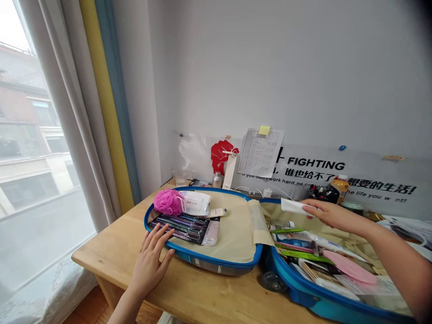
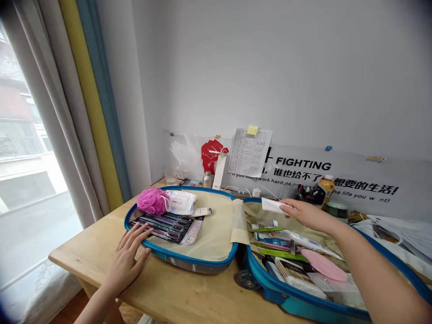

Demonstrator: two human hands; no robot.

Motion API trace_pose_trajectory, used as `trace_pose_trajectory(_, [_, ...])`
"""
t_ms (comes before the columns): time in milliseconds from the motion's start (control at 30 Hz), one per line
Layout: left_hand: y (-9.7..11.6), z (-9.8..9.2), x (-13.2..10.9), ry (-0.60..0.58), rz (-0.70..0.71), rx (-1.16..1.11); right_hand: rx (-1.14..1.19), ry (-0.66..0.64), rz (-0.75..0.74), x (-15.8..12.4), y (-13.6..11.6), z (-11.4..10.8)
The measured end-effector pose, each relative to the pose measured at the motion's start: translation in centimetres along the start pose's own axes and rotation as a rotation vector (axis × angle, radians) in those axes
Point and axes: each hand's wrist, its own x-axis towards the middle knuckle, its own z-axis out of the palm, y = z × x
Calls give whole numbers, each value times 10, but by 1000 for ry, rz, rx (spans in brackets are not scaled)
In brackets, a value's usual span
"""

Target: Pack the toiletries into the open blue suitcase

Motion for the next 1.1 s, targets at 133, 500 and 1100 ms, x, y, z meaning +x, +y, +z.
trace_pose_trajectory(133, [0, 1, -1, 10, -2, 4, -63, 94, -165, 21, -50, 10])
trace_pose_trajectory(500, [-2, 2, -2, -22, -20, -7, -295, 183, -529, 100, -164, 90])
trace_pose_trajectory(1100, [-3, 2, -1, 20, 29, 37, -127, 196, -539, 125, -134, 94])
